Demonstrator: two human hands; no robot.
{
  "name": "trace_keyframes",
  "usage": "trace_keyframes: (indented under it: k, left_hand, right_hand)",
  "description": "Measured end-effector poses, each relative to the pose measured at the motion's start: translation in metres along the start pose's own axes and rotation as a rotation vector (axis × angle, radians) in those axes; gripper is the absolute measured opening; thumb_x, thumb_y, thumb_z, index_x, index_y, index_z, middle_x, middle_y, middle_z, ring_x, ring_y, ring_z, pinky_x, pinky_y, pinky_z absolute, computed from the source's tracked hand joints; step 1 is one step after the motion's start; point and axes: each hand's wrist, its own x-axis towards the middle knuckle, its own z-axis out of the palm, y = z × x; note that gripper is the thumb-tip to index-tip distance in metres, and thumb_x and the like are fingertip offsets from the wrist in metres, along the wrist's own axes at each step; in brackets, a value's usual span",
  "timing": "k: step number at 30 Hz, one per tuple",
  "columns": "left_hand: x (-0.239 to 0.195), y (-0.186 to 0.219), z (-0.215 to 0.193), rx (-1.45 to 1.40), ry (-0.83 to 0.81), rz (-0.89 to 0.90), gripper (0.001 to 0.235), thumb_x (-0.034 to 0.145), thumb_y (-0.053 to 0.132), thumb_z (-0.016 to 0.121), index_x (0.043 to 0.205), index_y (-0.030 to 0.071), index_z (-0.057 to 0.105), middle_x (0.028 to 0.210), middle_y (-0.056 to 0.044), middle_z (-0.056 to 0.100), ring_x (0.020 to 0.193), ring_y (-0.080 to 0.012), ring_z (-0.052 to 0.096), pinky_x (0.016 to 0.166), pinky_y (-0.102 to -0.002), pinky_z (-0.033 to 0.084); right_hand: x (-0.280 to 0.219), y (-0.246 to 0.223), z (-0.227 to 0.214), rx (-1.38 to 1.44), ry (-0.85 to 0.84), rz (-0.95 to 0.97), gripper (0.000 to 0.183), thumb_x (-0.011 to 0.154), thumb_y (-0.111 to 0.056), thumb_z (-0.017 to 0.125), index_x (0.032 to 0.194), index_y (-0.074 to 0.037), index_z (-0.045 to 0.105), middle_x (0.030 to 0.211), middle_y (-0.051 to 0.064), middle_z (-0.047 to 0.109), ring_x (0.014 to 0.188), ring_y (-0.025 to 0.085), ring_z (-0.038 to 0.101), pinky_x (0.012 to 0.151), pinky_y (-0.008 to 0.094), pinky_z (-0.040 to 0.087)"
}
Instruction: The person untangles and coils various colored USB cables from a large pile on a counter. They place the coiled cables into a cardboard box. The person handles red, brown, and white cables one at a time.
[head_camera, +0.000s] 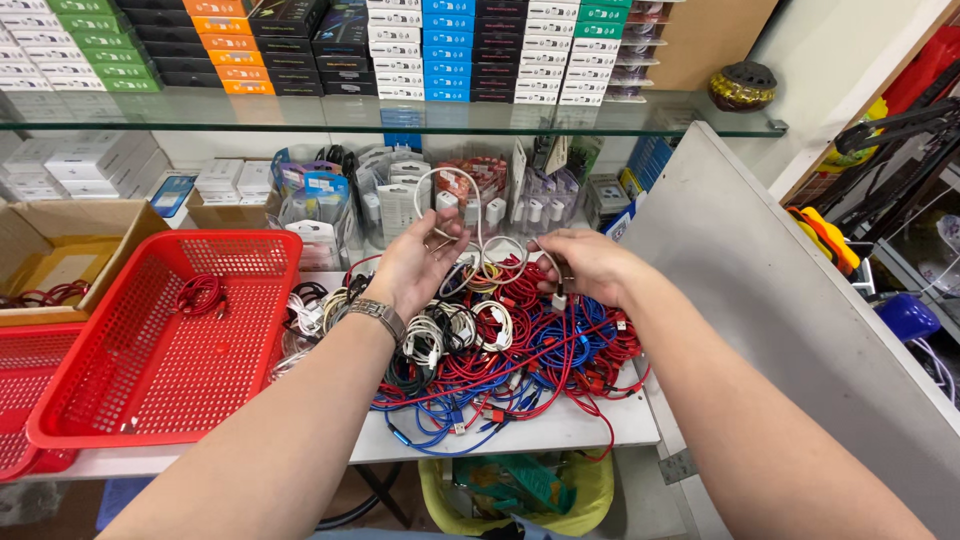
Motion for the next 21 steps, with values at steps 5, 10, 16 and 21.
trace_keyframes:
  k: [5, 10, 16, 21]
  left_hand:
    - [-0.018, 0.02, 0.001, 0.152, 0.095, -0.056, 0.03, 0.104, 0.018, 0.045, 0.117, -0.002, 0.063, 0.105, -0.015, 0.067, 0.105, -0.0262, 0.067, 0.105, -0.041, 0.056]
    - [-0.03, 0.012, 0.048, 0.782, 0.313, -0.076, 0.047, 0.099, 0.036, 0.055, 0.125, -0.003, 0.059, 0.115, -0.02, 0.067, 0.106, -0.0306, 0.068, 0.094, -0.045, 0.057]
    - [-0.037, 0.047, 0.069, 1.175, 0.475, 0.437, 0.078, 0.089, 0.06, 0.072, 0.126, -0.008, 0.064, 0.116, -0.027, 0.068, 0.108, -0.0343, 0.062, 0.093, -0.044, 0.046]
    - [-0.046, 0.054, 0.044, 1.384, 0.285, 0.641, 0.059, 0.089, 0.049, 0.069, 0.125, 0.002, 0.069, 0.111, -0.018, 0.075, 0.101, -0.0283, 0.071, 0.09, -0.038, 0.053]
  right_hand:
    - [0.004, -0.014, 0.002, 0.231, 0.213, -0.338, 0.025, 0.104, -0.019, 0.05, 0.122, -0.008, 0.064, 0.086, 0.002, 0.058, 0.068, 0.011, 0.049, 0.062, 0.028, 0.045]
    - [-0.011, -0.039, 0.027, 0.176, 0.056, -0.461, 0.022, 0.102, -0.019, 0.057, 0.123, -0.015, 0.06, 0.095, 0.004, 0.063, 0.08, 0.014, 0.061, 0.073, 0.031, 0.054]
    - [-0.025, -0.012, 0.105, -0.545, 0.034, -0.636, 0.031, 0.094, -0.013, 0.069, 0.124, -0.012, 0.062, 0.09, 0.008, 0.069, 0.08, 0.017, 0.068, 0.072, 0.036, 0.057]
    - [-0.017, -0.001, 0.124, -0.775, 0.087, -0.773, 0.032, 0.09, -0.013, 0.07, 0.12, -0.009, 0.064, 0.105, 0.009, 0.075, 0.083, 0.019, 0.074, 0.077, 0.036, 0.056]
